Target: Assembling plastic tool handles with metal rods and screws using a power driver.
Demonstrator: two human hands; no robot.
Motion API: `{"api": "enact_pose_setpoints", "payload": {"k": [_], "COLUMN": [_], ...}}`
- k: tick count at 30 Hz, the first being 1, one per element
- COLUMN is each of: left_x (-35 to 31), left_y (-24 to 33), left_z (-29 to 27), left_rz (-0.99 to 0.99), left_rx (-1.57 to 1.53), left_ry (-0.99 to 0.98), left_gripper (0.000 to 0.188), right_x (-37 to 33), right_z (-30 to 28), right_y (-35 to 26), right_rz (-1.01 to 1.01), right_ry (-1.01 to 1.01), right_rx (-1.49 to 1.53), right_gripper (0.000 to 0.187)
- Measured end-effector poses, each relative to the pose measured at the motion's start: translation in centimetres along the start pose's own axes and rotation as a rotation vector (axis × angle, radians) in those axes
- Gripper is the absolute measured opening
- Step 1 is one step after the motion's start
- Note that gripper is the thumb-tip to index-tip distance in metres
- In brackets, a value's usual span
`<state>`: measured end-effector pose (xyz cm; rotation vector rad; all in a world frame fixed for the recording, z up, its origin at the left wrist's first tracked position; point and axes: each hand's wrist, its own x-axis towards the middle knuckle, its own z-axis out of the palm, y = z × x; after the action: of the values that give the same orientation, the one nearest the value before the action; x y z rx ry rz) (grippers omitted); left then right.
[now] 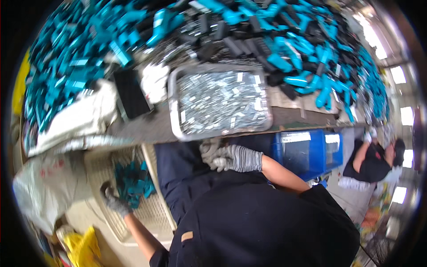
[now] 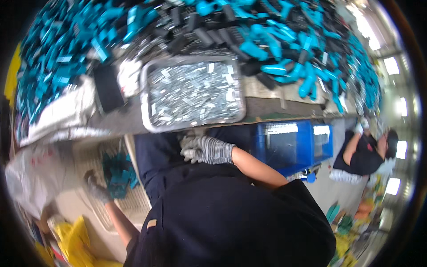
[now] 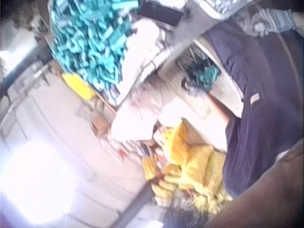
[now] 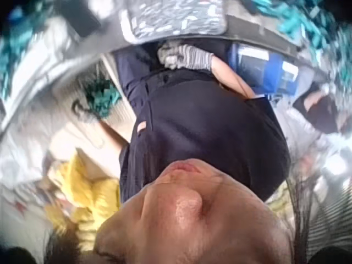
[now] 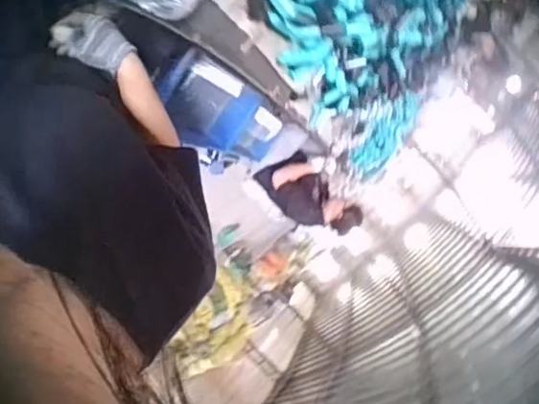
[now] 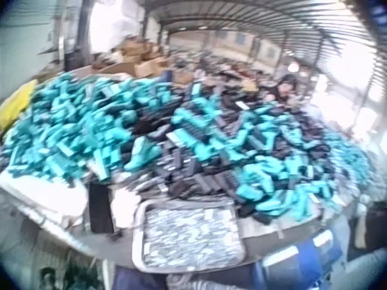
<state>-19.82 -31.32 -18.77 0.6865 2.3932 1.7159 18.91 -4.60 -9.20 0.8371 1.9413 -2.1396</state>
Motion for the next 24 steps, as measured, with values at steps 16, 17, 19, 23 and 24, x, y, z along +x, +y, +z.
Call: {"api": "enact_pose_setpoints", "payload": {"k": [16, 17, 19, 23, 24], "left_x": [-0.6, -0.6, -0.6, -1.4, -1.3], "left_y": [21.4, 21.2, 20.1, 21.1, 20.7], "left_z": [24.9, 24.8, 24.1, 25.0, 25.1], "left_rz": [0.779, 0.797, 0.741, 0.614, 0.602], "left_rx": [0.023, 0.084, 0.028, -0.051, -0.067], "left_ry": [0.052, 0.048, 0.055, 0.025, 0.026], "left_gripper": [0.060, 0.061, 0.062, 0.064, 0.065], "right_x": [-13.1, -12.7, -9.9, -7.9, -7.4], "right_z": [-23.0, -23.9, -23.2, -24.8, -25.5], "right_y": [-9.3, -7.8, -8.8, -9.7, -10.4], "right_rz": [0.024, -0.130, -0.090, 0.021, -0.021], "right_ry": [1.090, 0.991, 0.853, 0.846, 0.866], "right_rx": [-0.758, -0.832, -1.168, -1.228, -1.249], "right_gripper": [0.053, 0.061, 0.061, 0.050, 0.048]}}
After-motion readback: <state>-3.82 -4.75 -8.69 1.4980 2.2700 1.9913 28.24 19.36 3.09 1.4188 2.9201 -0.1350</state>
